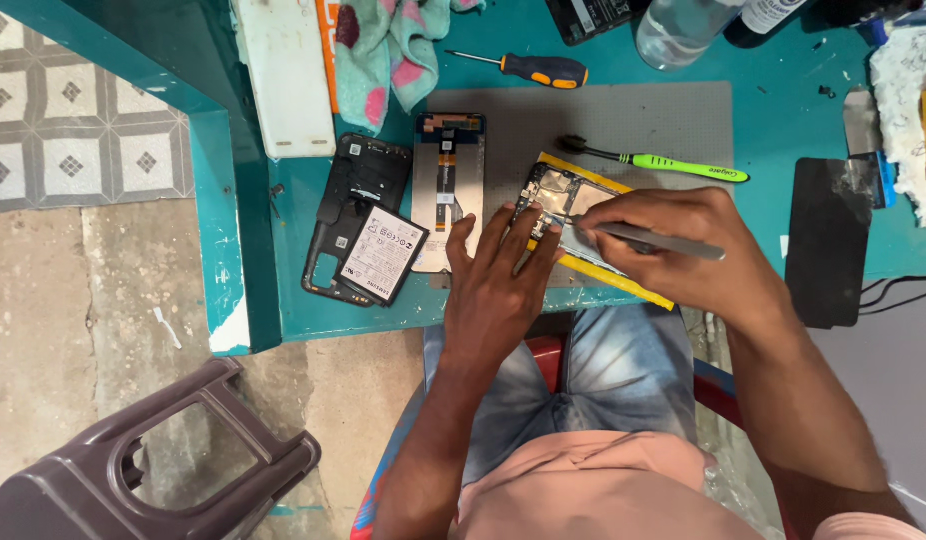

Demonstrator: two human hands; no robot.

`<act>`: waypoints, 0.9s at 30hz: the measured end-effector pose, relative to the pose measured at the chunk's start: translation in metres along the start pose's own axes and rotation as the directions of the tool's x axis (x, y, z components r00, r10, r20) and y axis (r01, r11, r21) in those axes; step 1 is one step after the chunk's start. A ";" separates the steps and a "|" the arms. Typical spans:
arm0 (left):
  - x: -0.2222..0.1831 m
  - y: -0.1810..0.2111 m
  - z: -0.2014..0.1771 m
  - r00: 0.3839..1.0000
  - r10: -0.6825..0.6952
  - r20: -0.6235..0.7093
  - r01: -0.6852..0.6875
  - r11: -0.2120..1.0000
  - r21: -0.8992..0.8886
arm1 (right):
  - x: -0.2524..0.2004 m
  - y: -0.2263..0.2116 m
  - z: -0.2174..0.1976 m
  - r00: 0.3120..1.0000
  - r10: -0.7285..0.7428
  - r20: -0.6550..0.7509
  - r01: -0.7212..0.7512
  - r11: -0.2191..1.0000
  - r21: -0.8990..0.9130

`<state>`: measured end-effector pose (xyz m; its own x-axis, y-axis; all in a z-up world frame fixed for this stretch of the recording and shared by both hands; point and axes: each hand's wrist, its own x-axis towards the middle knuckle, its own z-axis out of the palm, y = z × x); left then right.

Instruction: The person works on a mobile phone chassis, applying a liquid substance from a bottle and scraping the internal surfaces with a metal tool.

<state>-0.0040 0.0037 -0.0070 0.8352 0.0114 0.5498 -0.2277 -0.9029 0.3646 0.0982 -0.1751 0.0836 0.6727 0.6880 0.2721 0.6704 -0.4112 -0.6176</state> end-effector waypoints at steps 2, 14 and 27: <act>0.000 0.000 0.000 1.000 0.002 -0.005 -0.002 1.000 0.000 | 0.002 0.001 0.000 1.000 0.008 -0.012 -0.007 1.000 0.025; 0.002 0.000 0.000 1.000 0.000 -0.006 0.000 1.000 0.011 | 0.020 0.004 -0.007 0.996 -0.019 0.084 0.020 1.000 -0.006; 0.003 0.000 0.002 0.999 0.003 0.038 -0.005 0.999 0.040 | 0.057 -0.007 -0.007 0.976 0.052 0.210 -0.030 0.994 -0.108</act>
<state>-0.0008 0.0028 -0.0071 0.8529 -0.0076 0.5220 -0.2110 -0.9196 0.3315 0.1337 -0.1373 0.1087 0.6260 0.7758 0.0791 0.6801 -0.4934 -0.5422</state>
